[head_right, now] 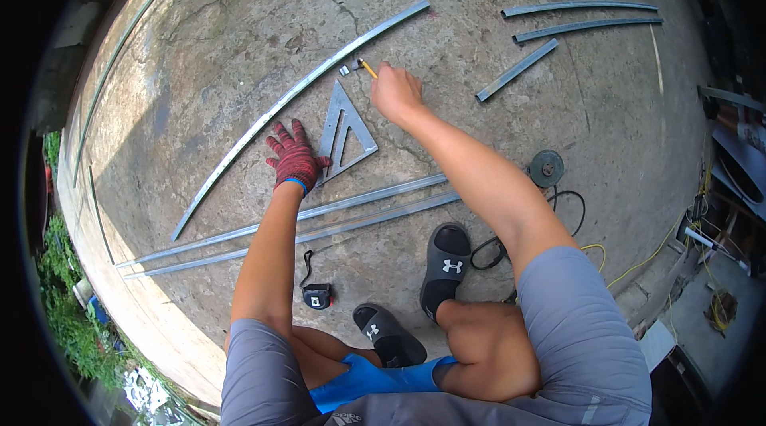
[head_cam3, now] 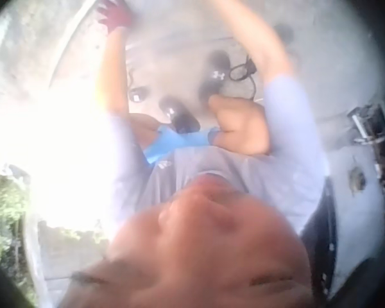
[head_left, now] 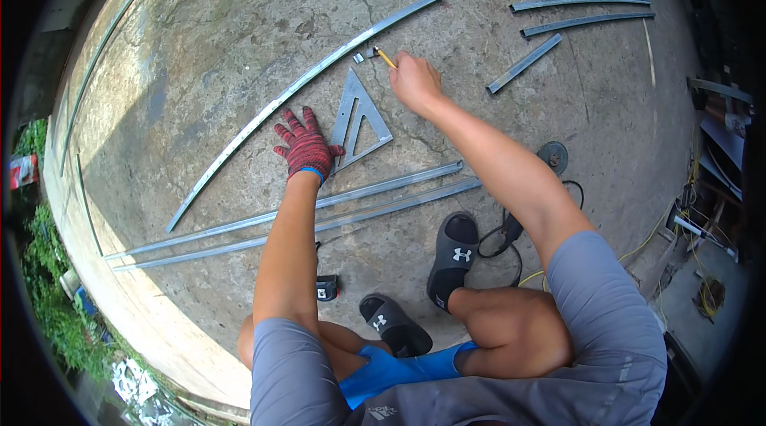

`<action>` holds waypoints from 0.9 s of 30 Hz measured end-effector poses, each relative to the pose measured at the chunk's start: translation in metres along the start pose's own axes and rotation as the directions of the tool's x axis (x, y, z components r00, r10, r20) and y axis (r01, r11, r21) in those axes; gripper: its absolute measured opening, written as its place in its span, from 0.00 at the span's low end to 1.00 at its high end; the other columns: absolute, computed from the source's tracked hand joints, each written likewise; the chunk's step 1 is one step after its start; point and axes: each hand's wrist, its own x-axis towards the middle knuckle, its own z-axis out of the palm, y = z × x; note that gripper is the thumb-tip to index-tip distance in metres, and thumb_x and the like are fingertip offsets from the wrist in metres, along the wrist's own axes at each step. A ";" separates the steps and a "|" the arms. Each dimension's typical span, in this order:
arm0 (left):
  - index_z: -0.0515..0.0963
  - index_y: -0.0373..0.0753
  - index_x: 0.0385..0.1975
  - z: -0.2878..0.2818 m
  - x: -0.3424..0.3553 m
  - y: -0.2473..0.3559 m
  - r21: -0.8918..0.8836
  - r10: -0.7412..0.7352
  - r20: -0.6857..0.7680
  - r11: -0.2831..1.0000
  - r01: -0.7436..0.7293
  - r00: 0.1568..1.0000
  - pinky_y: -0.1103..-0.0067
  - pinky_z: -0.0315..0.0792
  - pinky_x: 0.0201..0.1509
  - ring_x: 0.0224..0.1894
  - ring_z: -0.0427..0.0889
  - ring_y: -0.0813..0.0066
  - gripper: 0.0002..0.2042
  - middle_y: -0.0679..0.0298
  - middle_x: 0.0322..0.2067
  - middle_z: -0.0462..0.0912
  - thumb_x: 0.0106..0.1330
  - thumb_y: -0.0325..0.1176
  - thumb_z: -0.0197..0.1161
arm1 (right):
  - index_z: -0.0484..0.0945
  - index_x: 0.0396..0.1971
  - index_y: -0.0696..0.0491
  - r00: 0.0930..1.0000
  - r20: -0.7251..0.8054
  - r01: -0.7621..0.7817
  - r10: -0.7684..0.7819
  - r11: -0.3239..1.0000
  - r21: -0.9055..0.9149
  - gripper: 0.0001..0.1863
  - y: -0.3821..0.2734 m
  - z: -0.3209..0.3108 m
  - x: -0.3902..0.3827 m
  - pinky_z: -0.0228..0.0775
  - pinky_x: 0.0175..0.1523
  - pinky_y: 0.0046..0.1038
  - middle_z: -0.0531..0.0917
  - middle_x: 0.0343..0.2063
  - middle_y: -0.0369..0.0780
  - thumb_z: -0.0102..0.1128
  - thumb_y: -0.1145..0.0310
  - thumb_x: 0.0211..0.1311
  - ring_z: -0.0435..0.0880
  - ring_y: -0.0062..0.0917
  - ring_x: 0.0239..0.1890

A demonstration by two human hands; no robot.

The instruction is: The recorder uses a square ruler and pencil to mark metal square tubes, then cuts them using an angle grinder.

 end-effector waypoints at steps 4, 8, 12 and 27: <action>0.42 0.48 0.83 0.002 0.000 -0.008 -0.003 -0.008 -0.005 1.000 0.008 1.000 0.34 0.42 0.78 0.82 0.32 0.31 0.61 0.45 0.82 0.28 0.56 0.52 0.80 | 0.79 0.46 0.58 0.998 -0.009 0.069 -0.068 0.997 0.041 0.13 -0.016 -0.003 -0.011 0.76 0.52 0.56 0.88 0.35 0.55 0.58 0.65 0.71 0.88 0.55 0.43; 0.42 0.48 0.83 0.000 -0.002 -0.002 -0.008 -0.002 0.001 1.000 0.002 1.000 0.34 0.42 0.78 0.82 0.31 0.30 0.60 0.45 0.82 0.29 0.56 0.52 0.80 | 0.78 0.46 0.58 0.982 0.079 0.174 -0.169 0.983 -0.064 0.12 -0.014 0.001 -0.012 0.76 0.51 0.56 0.88 0.33 0.55 0.56 0.66 0.72 0.88 0.55 0.41; 0.43 0.48 0.83 0.002 0.000 -0.001 -0.012 0.008 -0.007 1.000 -0.008 1.000 0.34 0.42 0.78 0.82 0.31 0.31 0.60 0.44 0.82 0.29 0.56 0.53 0.80 | 0.78 0.46 0.59 0.989 0.055 0.146 -0.139 0.978 -0.146 0.11 -0.001 0.001 -0.005 0.76 0.51 0.57 0.88 0.33 0.55 0.55 0.67 0.72 0.88 0.55 0.42; 0.42 0.48 0.83 0.001 0.001 -0.005 0.003 0.001 -0.002 1.000 -0.001 1.000 0.33 0.43 0.78 0.82 0.31 0.30 0.59 0.44 0.82 0.29 0.58 0.52 0.79 | 0.77 0.46 0.60 0.990 0.015 0.141 -0.140 0.984 -0.109 0.12 0.000 -0.005 -0.012 0.77 0.48 0.56 0.87 0.31 0.56 0.57 0.68 0.71 0.88 0.56 0.38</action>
